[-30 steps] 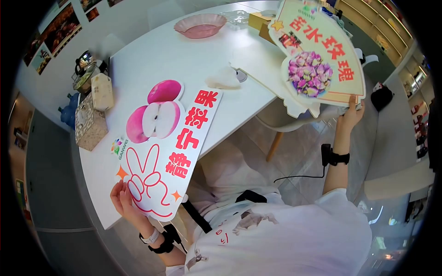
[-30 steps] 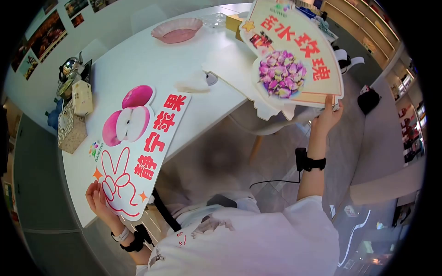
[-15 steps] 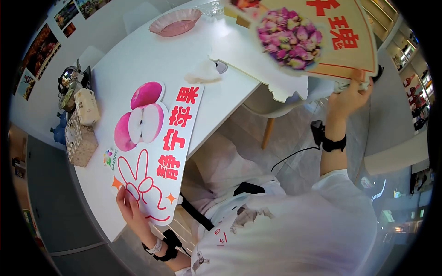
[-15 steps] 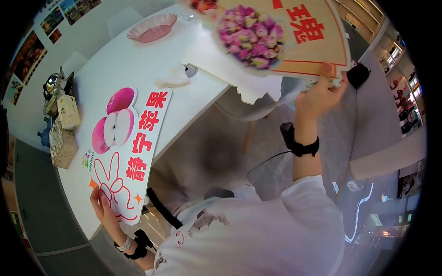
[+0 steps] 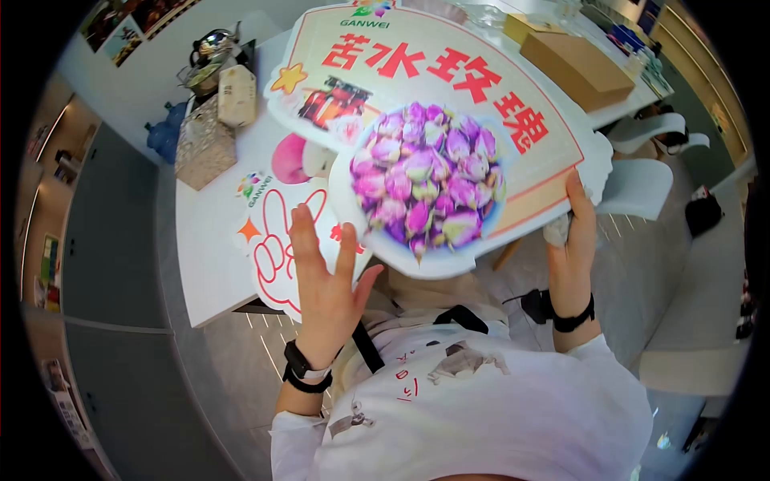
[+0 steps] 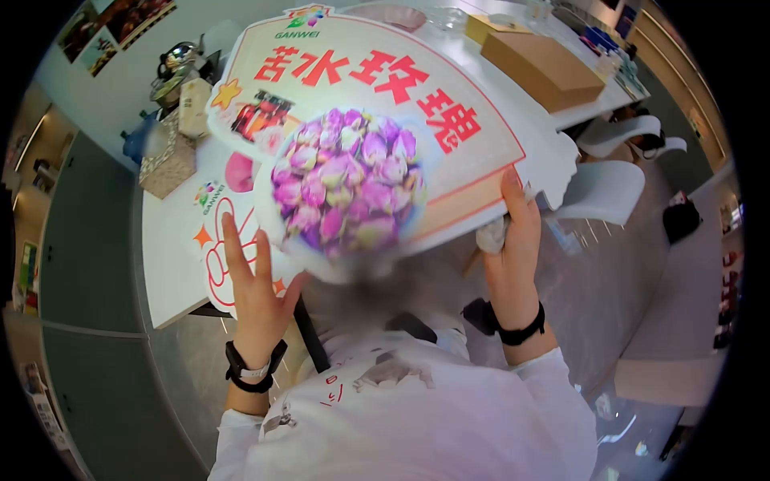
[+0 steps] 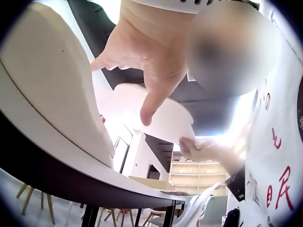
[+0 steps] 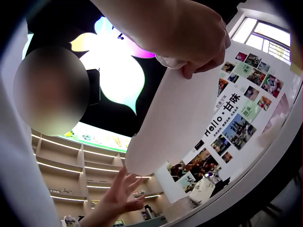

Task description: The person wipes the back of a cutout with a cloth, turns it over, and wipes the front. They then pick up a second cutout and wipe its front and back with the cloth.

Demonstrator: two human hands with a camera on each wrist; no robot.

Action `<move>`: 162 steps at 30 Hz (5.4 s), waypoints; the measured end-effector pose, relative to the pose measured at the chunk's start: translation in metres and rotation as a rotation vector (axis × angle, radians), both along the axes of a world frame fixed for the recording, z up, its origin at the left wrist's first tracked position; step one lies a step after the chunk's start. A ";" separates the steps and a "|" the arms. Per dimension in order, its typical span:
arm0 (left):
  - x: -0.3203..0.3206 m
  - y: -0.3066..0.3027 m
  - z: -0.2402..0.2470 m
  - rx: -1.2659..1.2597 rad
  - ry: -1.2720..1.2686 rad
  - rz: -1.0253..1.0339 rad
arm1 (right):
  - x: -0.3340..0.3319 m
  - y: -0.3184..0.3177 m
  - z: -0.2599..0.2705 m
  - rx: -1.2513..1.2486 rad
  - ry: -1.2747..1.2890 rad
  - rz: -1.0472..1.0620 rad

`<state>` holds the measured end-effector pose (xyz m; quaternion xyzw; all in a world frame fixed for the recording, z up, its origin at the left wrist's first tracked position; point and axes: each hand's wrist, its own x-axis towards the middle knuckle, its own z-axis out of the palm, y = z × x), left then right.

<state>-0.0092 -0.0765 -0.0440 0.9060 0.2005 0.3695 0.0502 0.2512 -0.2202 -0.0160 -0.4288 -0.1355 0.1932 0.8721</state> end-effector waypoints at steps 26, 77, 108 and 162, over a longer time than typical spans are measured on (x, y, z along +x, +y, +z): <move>-0.029 0.009 0.006 -1.355 -1.224 -0.304 | -0.015 0.047 -0.028 -0.223 -0.201 0.582; -0.070 0.003 -0.089 -1.761 -0.946 0.006 | -0.181 0.113 -0.112 -0.092 -1.756 0.409; -0.062 0.011 -0.097 -0.111 0.186 0.709 | -0.140 0.133 -0.093 -0.280 -1.687 0.512; -0.079 0.040 -0.124 -0.078 -0.236 0.505 | -0.102 0.176 -0.027 -0.312 -2.101 1.276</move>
